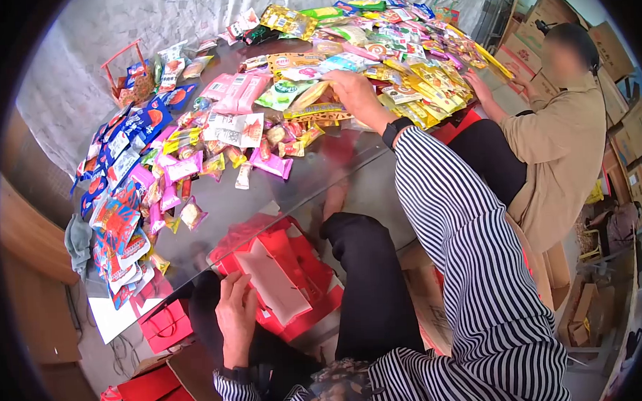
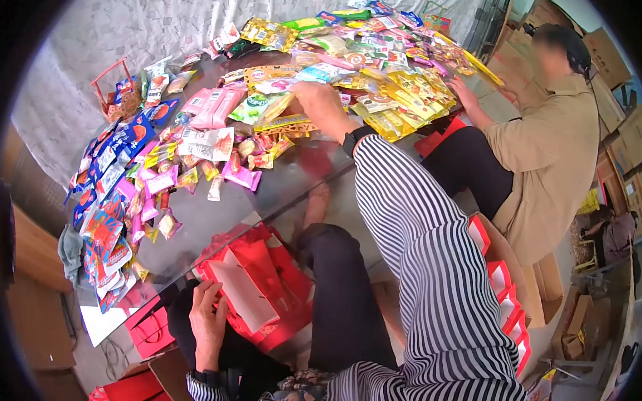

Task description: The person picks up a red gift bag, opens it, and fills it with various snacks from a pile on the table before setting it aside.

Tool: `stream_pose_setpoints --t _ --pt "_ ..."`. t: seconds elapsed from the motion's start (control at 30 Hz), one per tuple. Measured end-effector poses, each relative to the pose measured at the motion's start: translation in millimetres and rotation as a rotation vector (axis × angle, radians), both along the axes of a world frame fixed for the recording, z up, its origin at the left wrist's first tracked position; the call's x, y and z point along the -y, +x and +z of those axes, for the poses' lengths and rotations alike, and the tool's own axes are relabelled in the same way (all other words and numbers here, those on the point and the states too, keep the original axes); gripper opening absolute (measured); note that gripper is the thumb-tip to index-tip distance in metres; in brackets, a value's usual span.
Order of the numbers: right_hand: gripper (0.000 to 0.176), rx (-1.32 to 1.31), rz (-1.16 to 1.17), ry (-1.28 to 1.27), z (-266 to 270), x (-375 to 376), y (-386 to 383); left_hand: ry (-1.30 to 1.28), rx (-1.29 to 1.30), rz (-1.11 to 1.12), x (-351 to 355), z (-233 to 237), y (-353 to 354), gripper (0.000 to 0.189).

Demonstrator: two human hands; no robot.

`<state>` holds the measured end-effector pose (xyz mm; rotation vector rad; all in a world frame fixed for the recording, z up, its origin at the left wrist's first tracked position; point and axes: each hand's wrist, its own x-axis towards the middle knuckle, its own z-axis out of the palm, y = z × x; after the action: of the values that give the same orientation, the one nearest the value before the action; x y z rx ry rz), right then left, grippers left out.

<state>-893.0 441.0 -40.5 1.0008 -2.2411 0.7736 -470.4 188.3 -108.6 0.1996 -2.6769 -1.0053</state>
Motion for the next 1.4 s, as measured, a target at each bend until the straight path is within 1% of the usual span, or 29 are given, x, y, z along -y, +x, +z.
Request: stream_pose_setpoints --t 0.13,0.27,0.3,0.37,0.4,0.43,0.47,0.53,0.57,0.67,0.7,0.8,0.83,0.9,0.93,0.97,1.0,1.03,1.13,1.23,1.33,1.37,1.4 --pt "0.019 0.143 -0.064 -0.154 28 5 11 -0.027 -0.015 -0.002 2 -4 2 0.031" --pt "0.030 0.214 -0.166 -0.228 53 10 24 -0.051 -0.027 0.000 4 -6 6 0.029" --pt "0.035 0.232 -0.162 -0.214 54 9 21 -0.047 -0.030 0.003 4 -6 7 0.029" --pt "0.031 0.491 -0.063 -0.384 38 6 4 -0.037 -0.031 0.007 4 -7 8 0.028" --pt "0.030 0.623 -0.013 -0.469 37 8 9 -0.042 -0.039 0.002 5 -7 9 0.028" --pt "0.023 0.854 -0.024 -0.574 46 9 32 -0.046 -0.045 -0.003 5 -7 9 0.028" --pt "0.022 0.922 0.015 -0.631 31 5 26 -0.051 -0.047 -0.008 6 -7 11 0.029" --pt "0.019 1.053 0.096 -0.748 -22 -7 -10 -0.062 -0.050 -0.019 6 -8 12 0.030" --pt "0.022 1.027 0.128 -0.810 -43 -9 -18 -0.057 -0.044 -0.026 6 -8 13 0.030" --pt "0.017 1.100 0.090 -1.098 -59 -6 -10 -0.043 -0.029 -0.034 6 -6 17 0.030" --pt "0.025 1.204 0.041 -1.049 -48 -9 4 -0.044 -0.028 -0.035 6 -5 18 0.030" --pt "0.030 1.228 -0.092 -1.049 -28 -8 35 -0.039 -0.019 -0.027 9 -7 19 0.030" --pt "0.028 1.206 -0.123 -0.953 -19 -10 49 -0.036 0.003 -0.023 11 -8 19 0.030" --pt "0.025 1.221 -0.020 -0.859 -27 -29 38 -0.023 0.017 -0.038 13 -8 20 0.031" --pt "0.023 1.239 0.027 -0.815 -39 -38 33 -0.096 -0.021 -0.034 12 -9 21 0.033" --pt "0.019 1.268 -0.041 -0.748 -43 -42 27 -0.095 -0.019 -0.039 12 -9 23 0.033" --pt "0.016 1.276 -0.106 -0.682 -35 -44 24 -0.094 -0.035 -0.049 11 -9 21 0.033" --pt "0.017 1.320 -0.021 -0.736 -32 -49 28 -0.086 -0.029 -0.052 10 -9 21 0.033" --pt "0.019 1.314 -0.069 -0.787 -28 -53 40 -0.080 -0.017 -0.057 9 -10 22 0.033" --pt "0.030 1.191 -0.097 -0.712 -32 -59 52 -0.102 -0.026 -0.051 11 -9 20 0.032" --pt "0.042 1.009 -0.280 -0.617 -32 -56 61 -0.090 -0.006 -0.045 10 -9 21 0.030" --pt "0.046 0.938 -0.314 -0.544 -29 -57 65 -0.074 0.012 -0.043 9 -7 21 0.030" --pt "0.044 0.737 -0.310 -0.387 -32 -59 61 -0.057 0.030 -0.038 8 -5 21 0.029"
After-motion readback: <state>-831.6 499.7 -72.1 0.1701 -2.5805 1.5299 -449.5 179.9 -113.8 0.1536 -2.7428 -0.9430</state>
